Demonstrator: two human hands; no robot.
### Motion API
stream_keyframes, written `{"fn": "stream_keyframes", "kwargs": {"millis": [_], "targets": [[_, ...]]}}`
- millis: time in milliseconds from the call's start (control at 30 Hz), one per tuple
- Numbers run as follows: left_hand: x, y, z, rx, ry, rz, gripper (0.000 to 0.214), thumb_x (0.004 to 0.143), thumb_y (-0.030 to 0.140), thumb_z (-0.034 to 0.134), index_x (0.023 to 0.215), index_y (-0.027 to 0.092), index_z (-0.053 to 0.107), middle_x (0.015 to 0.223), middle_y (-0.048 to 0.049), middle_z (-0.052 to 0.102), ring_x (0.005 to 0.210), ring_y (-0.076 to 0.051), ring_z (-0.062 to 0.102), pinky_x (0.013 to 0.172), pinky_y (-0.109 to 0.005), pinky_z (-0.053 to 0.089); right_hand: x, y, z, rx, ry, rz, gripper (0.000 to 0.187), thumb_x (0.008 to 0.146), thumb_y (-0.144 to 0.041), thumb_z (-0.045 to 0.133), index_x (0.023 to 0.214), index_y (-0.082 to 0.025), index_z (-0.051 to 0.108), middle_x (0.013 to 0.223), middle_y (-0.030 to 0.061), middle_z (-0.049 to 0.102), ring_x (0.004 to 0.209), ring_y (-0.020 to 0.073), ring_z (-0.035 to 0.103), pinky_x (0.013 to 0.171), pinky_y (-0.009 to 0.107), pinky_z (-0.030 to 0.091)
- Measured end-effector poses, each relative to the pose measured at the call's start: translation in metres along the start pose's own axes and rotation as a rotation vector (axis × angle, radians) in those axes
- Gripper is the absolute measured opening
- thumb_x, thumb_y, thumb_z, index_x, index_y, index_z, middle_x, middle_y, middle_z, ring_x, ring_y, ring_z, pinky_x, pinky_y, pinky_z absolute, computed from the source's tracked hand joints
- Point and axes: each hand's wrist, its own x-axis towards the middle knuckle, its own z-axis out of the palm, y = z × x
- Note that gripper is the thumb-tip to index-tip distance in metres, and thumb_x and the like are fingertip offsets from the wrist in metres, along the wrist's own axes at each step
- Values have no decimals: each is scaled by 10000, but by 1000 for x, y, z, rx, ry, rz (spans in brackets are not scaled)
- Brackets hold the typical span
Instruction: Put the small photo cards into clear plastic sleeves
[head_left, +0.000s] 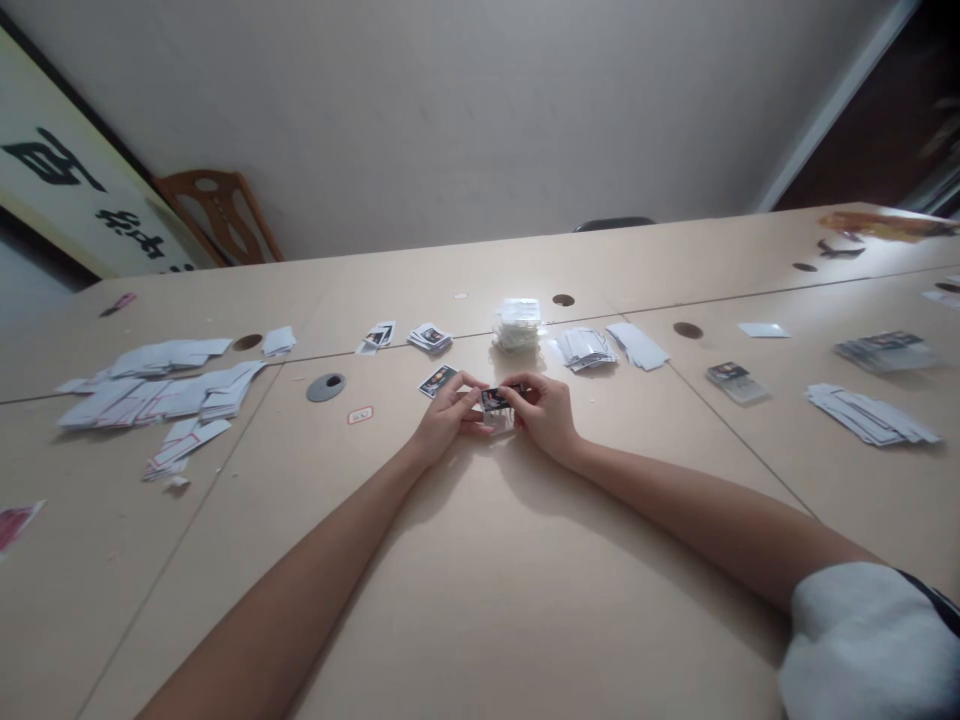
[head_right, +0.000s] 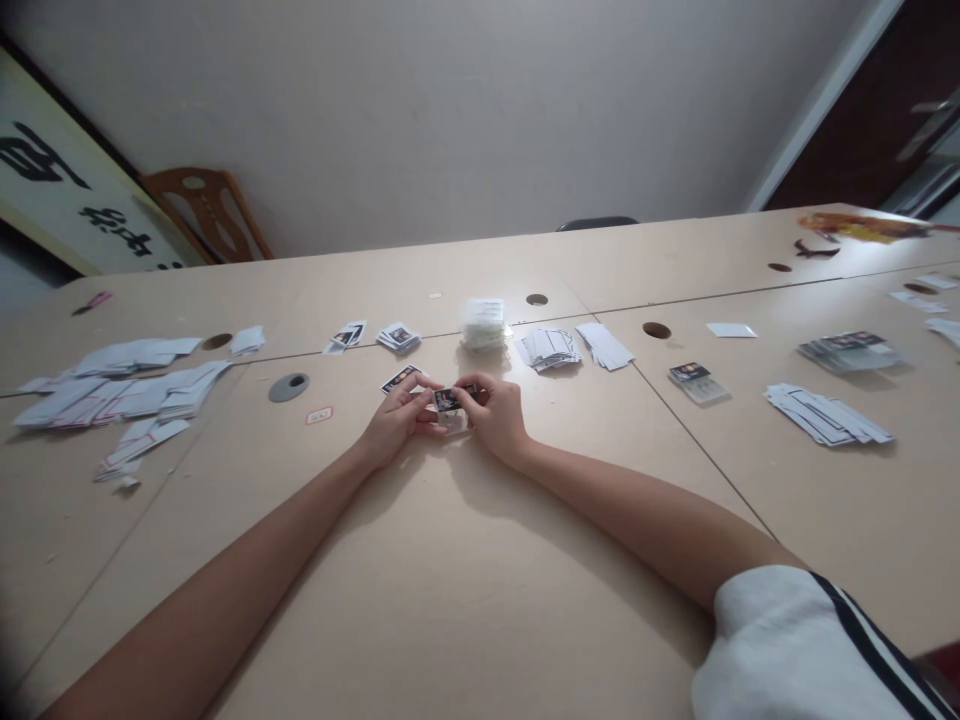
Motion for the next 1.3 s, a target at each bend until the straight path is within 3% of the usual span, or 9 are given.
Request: {"fn": "stream_keyframes", "kwargs": {"millis": [367,1300], "targets": [[-2,-1,-1,25,-17,15,409,749,457,725,958,190,495,831,-20,668,681,-119,636,660,-297,586,1,-1,1,19,-1,25,139,809,-303,638,766,-174,664,509,-28,593,396,102,523,429,217,411],[-1,0,1,37,13,6,373,763,441,710,906,189,475,795,6,656,583,-88,615,621,-288,588,2,-2,2,-32,5,-15,104,808,-269,629,762,-178,646,593,-5,633,470,110,556,463,214,414]]}}
